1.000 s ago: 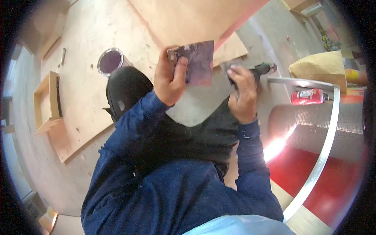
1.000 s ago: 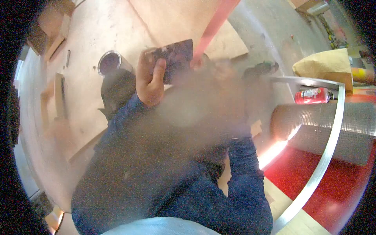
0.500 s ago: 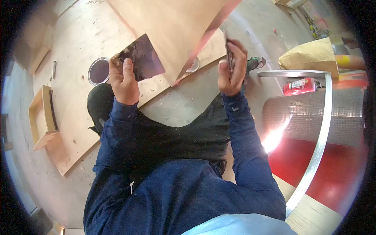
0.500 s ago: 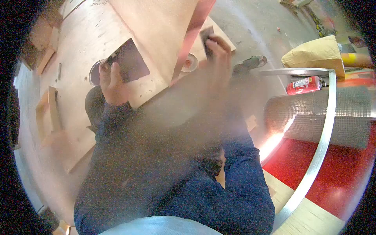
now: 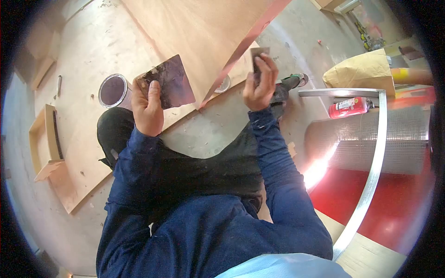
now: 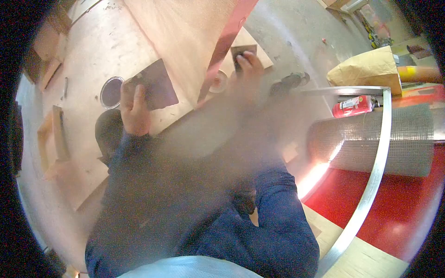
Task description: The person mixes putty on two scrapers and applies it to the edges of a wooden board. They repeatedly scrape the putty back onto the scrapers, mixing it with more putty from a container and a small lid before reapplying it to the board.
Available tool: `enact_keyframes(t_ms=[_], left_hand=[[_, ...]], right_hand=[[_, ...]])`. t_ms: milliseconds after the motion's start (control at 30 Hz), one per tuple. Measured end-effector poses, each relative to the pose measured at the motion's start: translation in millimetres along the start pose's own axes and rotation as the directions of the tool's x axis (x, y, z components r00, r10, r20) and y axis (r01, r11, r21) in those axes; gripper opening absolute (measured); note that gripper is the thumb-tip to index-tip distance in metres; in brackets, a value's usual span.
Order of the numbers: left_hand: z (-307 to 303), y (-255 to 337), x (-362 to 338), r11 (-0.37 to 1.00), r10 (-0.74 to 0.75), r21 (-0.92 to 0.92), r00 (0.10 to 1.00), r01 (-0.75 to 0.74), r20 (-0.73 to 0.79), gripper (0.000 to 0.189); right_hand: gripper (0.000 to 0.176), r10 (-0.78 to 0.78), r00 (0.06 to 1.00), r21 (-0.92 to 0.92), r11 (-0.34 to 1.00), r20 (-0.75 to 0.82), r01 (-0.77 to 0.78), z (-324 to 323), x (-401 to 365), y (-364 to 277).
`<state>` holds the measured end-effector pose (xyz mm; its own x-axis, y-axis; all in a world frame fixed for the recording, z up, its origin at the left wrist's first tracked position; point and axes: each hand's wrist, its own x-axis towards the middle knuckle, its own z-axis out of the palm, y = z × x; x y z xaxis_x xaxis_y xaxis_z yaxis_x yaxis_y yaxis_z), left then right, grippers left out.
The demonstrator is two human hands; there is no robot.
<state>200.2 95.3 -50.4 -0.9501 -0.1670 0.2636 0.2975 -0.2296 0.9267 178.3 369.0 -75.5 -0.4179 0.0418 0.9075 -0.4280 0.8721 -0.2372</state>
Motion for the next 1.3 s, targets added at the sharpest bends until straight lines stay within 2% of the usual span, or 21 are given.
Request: enact_keyframes(t_ms=[33, 167, 233, 400, 467, 567, 600, 667, 700, 733, 800, 867, 933, 1000, 1033, 1067, 1133, 1167, 1200, 1233, 1300], left_hand=[[2, 1, -1, 1.000, -0.023, -0.015, 1.000, 0.023, -0.009, 0.018], [6, 0, -3, 0.999, -0.040, -0.024, 0.999, 0.041, 0.020, 0.018], [7, 1, -1, 0.999, -0.040, -0.019, 0.999, 0.040, 0.016, 0.019], [7, 7, -3, 0.999, -0.035, -0.020, 0.999, 0.036, 0.029, 0.026], [12, 9, -2, 0.999, -0.026, 0.034, 0.997, 0.023, 0.079, 0.022], [17, 5, -2, 0.999, -0.028, 0.022, 0.995, 0.026, 0.092, 0.022], [18, 3, -2, 0.999, -0.030, 0.029, 0.994, 0.027, 0.101, 0.021], [19, 5, -2, 0.999, -0.020, 0.040, 0.994, 0.016, 0.106, 0.021], [20, 5, -3, 0.999, -0.012, 0.049, 0.994, 0.007, 0.108, 0.021], [21, 5, -3, 0.999, -0.013, 0.050, 0.994, 0.008, 0.109, 0.021], [21, 4, -2, 0.998, 0.008, 0.062, 0.993, -0.015, 0.117, 0.020], [22, 1, -2, 0.999, 0.000, 0.048, 0.994, -0.006, 0.110, 0.020], [21, 1, -2, 0.999, -0.009, 0.032, 0.994, 0.005, 0.107, 0.020], [18, 1, -2, 0.995, 0.019, 0.096, 0.995, -0.029, 0.100, 0.021], [18, 3, -2, 0.995, 0.019, 0.095, 0.996, -0.028, 0.091, 0.021], [18, 7, -3, 0.997, -0.010, 0.076, 0.996, 0.003, 0.089, 0.021], [18, 8, -3, 0.997, -0.046, 0.059, 0.994, 0.041, 0.094, 0.022], [16, 6, -4, 0.997, -0.072, -0.011, 0.993, 0.074, 0.098, 0.022], [16, 4, -5, 0.991, -0.099, -0.081, 0.990, 0.108, 0.104, 0.022], [18, 0, -4, 0.993, -0.057, -0.098, 0.996, 0.063, 0.071, 0.024], [18, -1, -3, 0.993, -0.072, -0.087, 0.994, 0.080, 0.086, 0.025]], right_hand=[[0.037, 0.032, 0.999, -0.029, 0.999, 0.030, -0.031, -16, 18, -11], [0.039, -0.060, 0.998, 0.053, 0.997, 0.020, 0.059, -41, 88, -21], [0.039, -0.216, 0.975, 0.015, 0.976, 0.042, 0.216, -40, 103, -16], [0.038, -0.145, 0.983, 0.041, 0.989, 0.113, 0.141, -24, 58, -20], [0.040, -0.131, 0.937, -0.002, 0.990, 0.323, 0.139, -27, 37, -27], [0.043, -0.179, 0.907, 0.088, 0.984, 0.381, 0.157, -25, 13, -24], [0.043, -0.179, 0.908, 0.087, 0.984, 0.378, 0.157, -27, 13, -19], [0.045, -0.158, 0.951, 0.029, 0.987, 0.266, 0.156, -36, 32, -26], [0.044, -0.180, 0.979, -0.029, 0.983, 0.096, 0.184, -30, 37, -23], [0.043, -0.165, 0.986, -0.109, 0.980, 0.022, 0.167, -29, 43, -22], [0.043, -0.221, 0.971, -0.053, 0.975, -0.090, 0.217, -21, 54, -15], [0.043, -0.223, 0.974, -0.068, 0.972, 0.029, 0.224, -11, 46, -14], [0.043, -0.267, 0.964, 0.000, 0.964, -0.006, 0.267, 11, 18, -6], [0.041, -0.299, 0.954, 0.084, 0.951, 0.013, 0.297, 24, -11, 4], [0.038, -0.259, 0.956, 0.078, 0.965, 0.142, 0.250, 13, -17, -3], [0.038, -0.259, 0.955, 0.081, 0.965, 0.146, 0.249, 1, -13, -8], [0.035, -0.211, 0.927, 0.022, 0.976, 0.310, 0.215, -22, 7, -16], [0.035, -0.025, 0.962, -0.116, 0.992, 0.273, 0.059, -31, 20, -30], [0.037, -0.057, 0.991, -0.037, 0.997, 0.121, 0.062, -36, 39, -35], [0.039, -0.112, 0.992, 0.005, 0.994, 0.056, 0.112, -42, 58, -32], [0.042, -0.133, 0.991, 0.026, 0.991, 0.012, 0.133, -49, 91, -33]])
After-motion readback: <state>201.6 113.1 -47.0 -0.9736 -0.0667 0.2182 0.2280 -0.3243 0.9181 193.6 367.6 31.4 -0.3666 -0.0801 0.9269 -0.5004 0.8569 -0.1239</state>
